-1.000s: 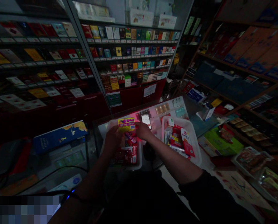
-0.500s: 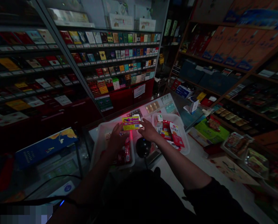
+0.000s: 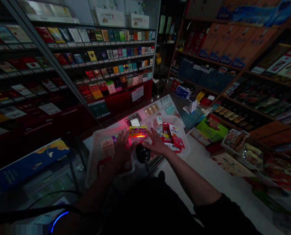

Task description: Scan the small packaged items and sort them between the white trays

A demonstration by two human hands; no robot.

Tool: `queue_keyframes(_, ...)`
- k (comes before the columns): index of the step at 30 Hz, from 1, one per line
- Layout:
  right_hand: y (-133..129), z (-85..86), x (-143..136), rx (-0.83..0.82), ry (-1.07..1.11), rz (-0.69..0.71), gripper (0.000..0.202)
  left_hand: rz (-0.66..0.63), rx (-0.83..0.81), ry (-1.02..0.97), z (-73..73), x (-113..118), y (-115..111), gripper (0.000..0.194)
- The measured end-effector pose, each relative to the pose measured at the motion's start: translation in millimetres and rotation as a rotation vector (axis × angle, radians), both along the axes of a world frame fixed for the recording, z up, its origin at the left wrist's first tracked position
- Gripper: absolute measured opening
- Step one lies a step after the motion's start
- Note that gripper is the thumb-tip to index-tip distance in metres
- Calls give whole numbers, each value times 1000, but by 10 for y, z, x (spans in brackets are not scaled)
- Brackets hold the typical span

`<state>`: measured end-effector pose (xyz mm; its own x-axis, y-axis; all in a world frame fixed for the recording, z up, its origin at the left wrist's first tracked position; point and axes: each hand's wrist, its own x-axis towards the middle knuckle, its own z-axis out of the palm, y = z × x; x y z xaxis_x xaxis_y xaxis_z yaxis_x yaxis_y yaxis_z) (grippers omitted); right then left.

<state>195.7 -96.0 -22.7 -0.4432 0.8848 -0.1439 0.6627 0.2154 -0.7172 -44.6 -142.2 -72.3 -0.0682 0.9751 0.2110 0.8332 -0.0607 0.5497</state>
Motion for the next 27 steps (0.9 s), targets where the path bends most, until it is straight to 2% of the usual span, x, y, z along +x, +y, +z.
queue_keyframes(7, -33, -156, 0, -55, -37, 20, 108, 28, -19, 18, -173, -9, -21, 78)
queue_keyframes(11, -51, -210, -15, -69, -31, 9, 106, 41, -44, -6, -225, -11, -42, 78)
queue_keyframes(18, -115, -212, -41, -59, -6, -7, 102, 12, -48, -77, -269, -49, -102, 74)
queue_keyframes(24, -131, -202, -61, -95, -26, -31, 105, 26, -29, -29, -350, -43, -76, 81)
queue_keyframes(27, -134, -203, -60, -83, -15, -46, 103, 15, -38, -37, -329, -31, -81, 80)
